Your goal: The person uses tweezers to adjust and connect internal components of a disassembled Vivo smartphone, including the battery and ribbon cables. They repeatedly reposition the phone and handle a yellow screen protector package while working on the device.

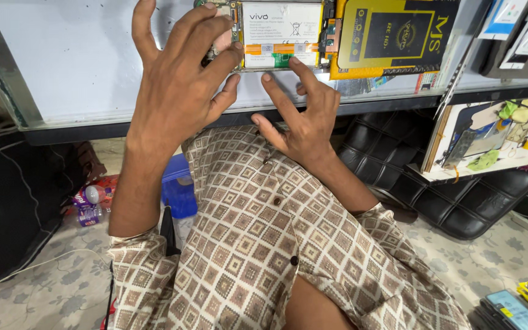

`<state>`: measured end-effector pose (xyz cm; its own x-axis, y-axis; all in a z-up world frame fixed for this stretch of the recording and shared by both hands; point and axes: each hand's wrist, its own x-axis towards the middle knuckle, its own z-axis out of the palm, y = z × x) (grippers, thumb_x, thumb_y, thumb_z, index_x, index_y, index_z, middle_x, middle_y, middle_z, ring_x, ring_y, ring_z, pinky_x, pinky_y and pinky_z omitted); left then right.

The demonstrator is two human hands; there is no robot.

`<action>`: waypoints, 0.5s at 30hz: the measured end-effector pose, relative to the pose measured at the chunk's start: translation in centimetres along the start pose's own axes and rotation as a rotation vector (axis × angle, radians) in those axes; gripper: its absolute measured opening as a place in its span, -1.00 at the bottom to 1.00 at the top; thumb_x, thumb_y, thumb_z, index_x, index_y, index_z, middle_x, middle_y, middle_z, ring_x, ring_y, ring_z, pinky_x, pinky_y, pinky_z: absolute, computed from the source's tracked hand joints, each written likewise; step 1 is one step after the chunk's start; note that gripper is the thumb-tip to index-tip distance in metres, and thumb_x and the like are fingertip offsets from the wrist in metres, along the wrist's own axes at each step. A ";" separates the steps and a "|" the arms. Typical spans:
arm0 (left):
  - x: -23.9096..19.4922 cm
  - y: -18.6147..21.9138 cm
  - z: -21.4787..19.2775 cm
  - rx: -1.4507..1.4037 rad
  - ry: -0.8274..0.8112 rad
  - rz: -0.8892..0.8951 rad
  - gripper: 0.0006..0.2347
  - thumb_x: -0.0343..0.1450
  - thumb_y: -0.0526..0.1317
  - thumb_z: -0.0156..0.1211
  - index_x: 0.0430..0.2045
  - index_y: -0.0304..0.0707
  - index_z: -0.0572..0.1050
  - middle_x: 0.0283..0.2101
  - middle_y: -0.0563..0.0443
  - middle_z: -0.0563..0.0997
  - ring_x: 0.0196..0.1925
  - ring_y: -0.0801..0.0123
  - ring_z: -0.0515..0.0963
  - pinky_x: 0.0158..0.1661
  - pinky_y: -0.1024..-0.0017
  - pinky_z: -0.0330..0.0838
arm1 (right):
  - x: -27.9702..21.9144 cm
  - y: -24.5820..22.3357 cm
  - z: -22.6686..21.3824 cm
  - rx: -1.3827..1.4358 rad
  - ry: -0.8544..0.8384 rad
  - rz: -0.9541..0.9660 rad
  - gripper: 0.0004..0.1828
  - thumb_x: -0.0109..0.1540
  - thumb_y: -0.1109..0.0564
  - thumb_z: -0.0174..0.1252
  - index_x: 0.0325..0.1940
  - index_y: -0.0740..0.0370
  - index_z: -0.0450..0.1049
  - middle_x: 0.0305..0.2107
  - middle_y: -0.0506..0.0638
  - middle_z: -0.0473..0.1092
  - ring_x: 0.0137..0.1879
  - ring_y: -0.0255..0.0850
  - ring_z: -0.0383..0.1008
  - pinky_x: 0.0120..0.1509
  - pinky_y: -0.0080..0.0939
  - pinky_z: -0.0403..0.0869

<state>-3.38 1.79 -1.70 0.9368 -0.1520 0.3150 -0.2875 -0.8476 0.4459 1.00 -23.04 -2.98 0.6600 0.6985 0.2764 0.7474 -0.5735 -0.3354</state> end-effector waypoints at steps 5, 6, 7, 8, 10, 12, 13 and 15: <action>0.0 -0.4 0.5 -0.031 0.005 -0.003 -0.79 0.44 -0.27 0.35 -0.06 -0.28 0.62 0.20 -0.03 0.50 0.41 0.22 0.36 0.45 -0.12 -0.32 | 0.0 0.0 -0.1 -0.021 -0.041 0.001 -0.32 0.29 -0.29 0.40 0.37 0.07 0.48 0.35 0.14 0.21 0.06 -0.11 0.29 0.18 -0.05 0.23; 0.0 -0.4 0.5 -0.041 0.004 -0.009 -0.79 0.44 -0.27 0.35 -0.07 -0.27 0.62 0.19 -0.02 0.51 0.41 0.22 0.37 0.47 -0.13 -0.33 | -0.1 0.1 -0.1 -0.024 -0.049 0.004 -0.31 0.29 -0.30 0.40 0.38 0.07 0.48 0.35 0.13 0.21 0.06 -0.11 0.30 0.17 -0.05 0.23; 0.0 -0.4 0.5 -0.038 0.003 -0.011 -0.80 0.44 -0.27 0.35 -0.07 -0.26 0.62 0.19 -0.02 0.51 0.41 0.22 0.37 0.47 -0.14 -0.34 | -0.1 0.2 0.0 -0.020 -0.037 -0.007 -0.31 0.29 -0.30 0.39 0.38 0.08 0.48 0.35 0.14 0.21 0.07 -0.11 0.30 0.17 -0.05 0.23; 0.0 -0.3 0.5 -0.035 0.002 -0.012 -0.81 0.45 -0.28 0.34 -0.07 -0.26 0.62 0.19 -0.02 0.51 0.42 0.22 0.37 0.47 -0.14 -0.36 | -0.1 0.3 0.0 -0.016 -0.026 -0.019 -0.31 0.30 -0.30 0.39 0.38 0.08 0.48 0.35 0.14 0.20 0.09 -0.10 0.31 0.18 -0.04 0.24; 0.2 -0.1 0.6 -0.013 0.001 -0.012 -0.82 0.47 -0.28 0.34 -0.08 -0.24 0.61 0.20 -0.02 0.51 0.42 0.22 0.37 0.45 -0.13 -0.38 | -0.2 0.6 -0.1 0.006 -0.019 -0.032 -0.33 0.29 -0.28 0.41 0.35 0.09 0.49 0.35 0.13 0.21 0.09 -0.10 0.32 0.18 -0.04 0.25; 0.1 0.2 0.7 0.005 -0.008 -0.031 -0.83 0.47 -0.28 0.33 -0.08 -0.23 0.61 0.20 -0.03 0.52 0.43 0.21 0.38 0.46 -0.15 -0.39 | -0.4 0.9 -0.4 0.051 -0.026 -0.040 -0.37 0.28 -0.23 0.44 0.31 0.08 0.51 0.34 0.10 0.22 0.07 -0.10 0.33 0.16 -0.04 0.26; 0.1 0.5 0.7 0.013 -0.016 -0.048 -0.83 0.47 -0.28 0.33 -0.08 -0.23 0.61 0.20 -0.02 0.52 0.43 0.22 0.38 0.46 -0.14 -0.39 | -0.5 1.1 -0.6 0.082 -0.023 -0.045 -0.41 0.27 -0.17 0.46 0.30 0.09 0.52 0.33 0.09 0.24 0.09 -0.10 0.34 0.17 -0.04 0.28; 0.1 1.0 0.5 0.031 -0.032 -0.084 -0.84 0.47 -0.28 0.34 -0.09 -0.21 0.60 0.22 0.00 0.52 0.45 0.24 0.37 0.46 -0.10 -0.39 | -0.8 1.4 -1.3 0.146 -0.011 -0.056 -0.47 0.27 -0.04 0.50 0.27 0.10 0.53 0.30 0.07 0.27 0.13 -0.08 0.38 0.19 -0.04 0.32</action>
<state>-3.49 0.67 -1.66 0.9633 -0.0956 0.2509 -0.2021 -0.8733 0.4433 1.60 -24.94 -2.53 0.6161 0.7329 0.2885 0.7634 -0.4655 -0.4477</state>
